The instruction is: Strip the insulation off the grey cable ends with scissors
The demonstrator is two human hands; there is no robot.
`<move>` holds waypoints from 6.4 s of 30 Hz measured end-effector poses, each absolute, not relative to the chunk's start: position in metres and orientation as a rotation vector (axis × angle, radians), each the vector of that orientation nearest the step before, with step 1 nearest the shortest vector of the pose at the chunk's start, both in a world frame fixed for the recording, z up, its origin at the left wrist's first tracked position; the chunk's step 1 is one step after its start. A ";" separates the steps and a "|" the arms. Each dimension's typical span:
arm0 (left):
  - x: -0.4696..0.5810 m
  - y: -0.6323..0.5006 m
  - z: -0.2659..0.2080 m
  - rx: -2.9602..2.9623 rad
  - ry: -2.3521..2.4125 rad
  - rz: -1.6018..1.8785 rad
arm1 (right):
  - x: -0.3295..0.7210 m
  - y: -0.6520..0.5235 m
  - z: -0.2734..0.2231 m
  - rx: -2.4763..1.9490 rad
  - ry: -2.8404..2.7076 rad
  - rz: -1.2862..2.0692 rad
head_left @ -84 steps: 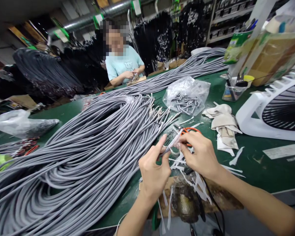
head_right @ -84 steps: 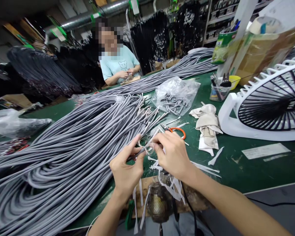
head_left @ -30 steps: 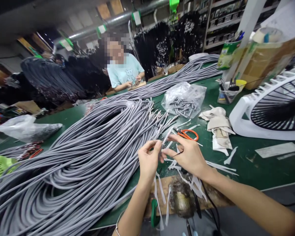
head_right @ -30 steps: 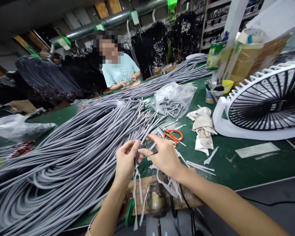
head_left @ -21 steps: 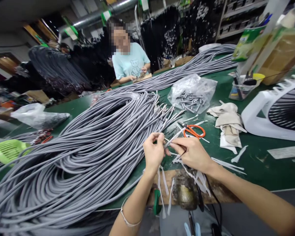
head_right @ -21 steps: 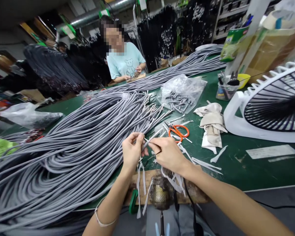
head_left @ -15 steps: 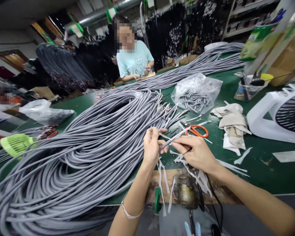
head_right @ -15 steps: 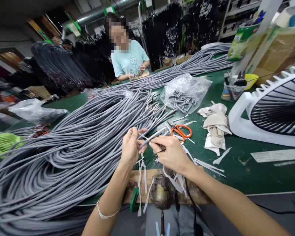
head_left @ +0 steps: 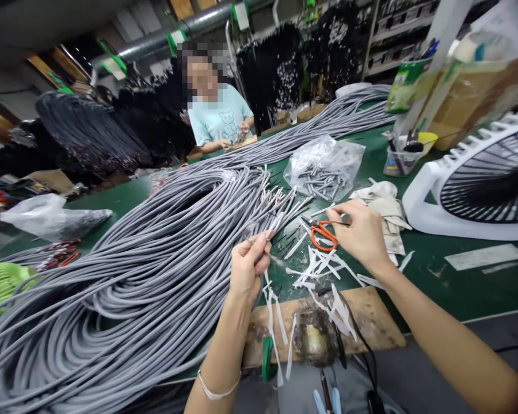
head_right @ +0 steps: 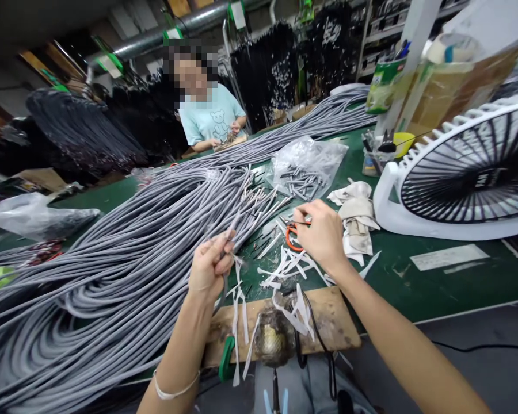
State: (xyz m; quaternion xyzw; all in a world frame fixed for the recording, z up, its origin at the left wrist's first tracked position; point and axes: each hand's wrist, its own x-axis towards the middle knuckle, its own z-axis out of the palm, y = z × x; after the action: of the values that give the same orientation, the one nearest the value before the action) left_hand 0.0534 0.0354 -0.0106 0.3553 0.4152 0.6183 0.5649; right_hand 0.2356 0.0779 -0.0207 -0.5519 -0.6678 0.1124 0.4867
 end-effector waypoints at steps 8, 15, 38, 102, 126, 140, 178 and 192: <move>0.067 0.027 -0.017 1.420 1.155 1.203 | 0.217 0.064 -0.011 -0.862 -1.496 1.033; 0.062 0.023 -0.013 1.760 1.209 1.322 | 0.220 0.058 -0.014 -0.818 -1.711 1.152; 0.072 0.009 -0.022 2.411 1.550 1.363 | 0.210 0.053 -0.012 -1.039 -1.709 0.766; 0.065 0.016 -0.006 2.030 1.175 0.903 | 0.235 0.066 -0.009 -1.076 -1.705 0.688; 0.067 0.024 -0.020 1.760 1.484 1.185 | 0.219 0.058 -0.023 -0.900 -2.073 0.348; 0.067 0.021 -0.018 1.673 1.415 1.357 | 0.224 0.069 -0.016 -0.888 -1.871 1.050; 0.047 0.028 0.001 0.792 0.868 1.257 | 0.242 0.100 -0.033 -1.257 -1.914 0.112; 0.043 0.028 0.001 0.691 0.783 1.256 | 0.218 0.079 -0.030 -0.958 -1.934 0.224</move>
State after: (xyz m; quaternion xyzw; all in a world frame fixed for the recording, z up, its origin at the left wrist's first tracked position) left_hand 0.0427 0.0276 0.0014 0.3082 0.3495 0.5606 0.6845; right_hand 0.2183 0.0787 -0.0301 -0.3904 -0.7881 0.0911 0.4671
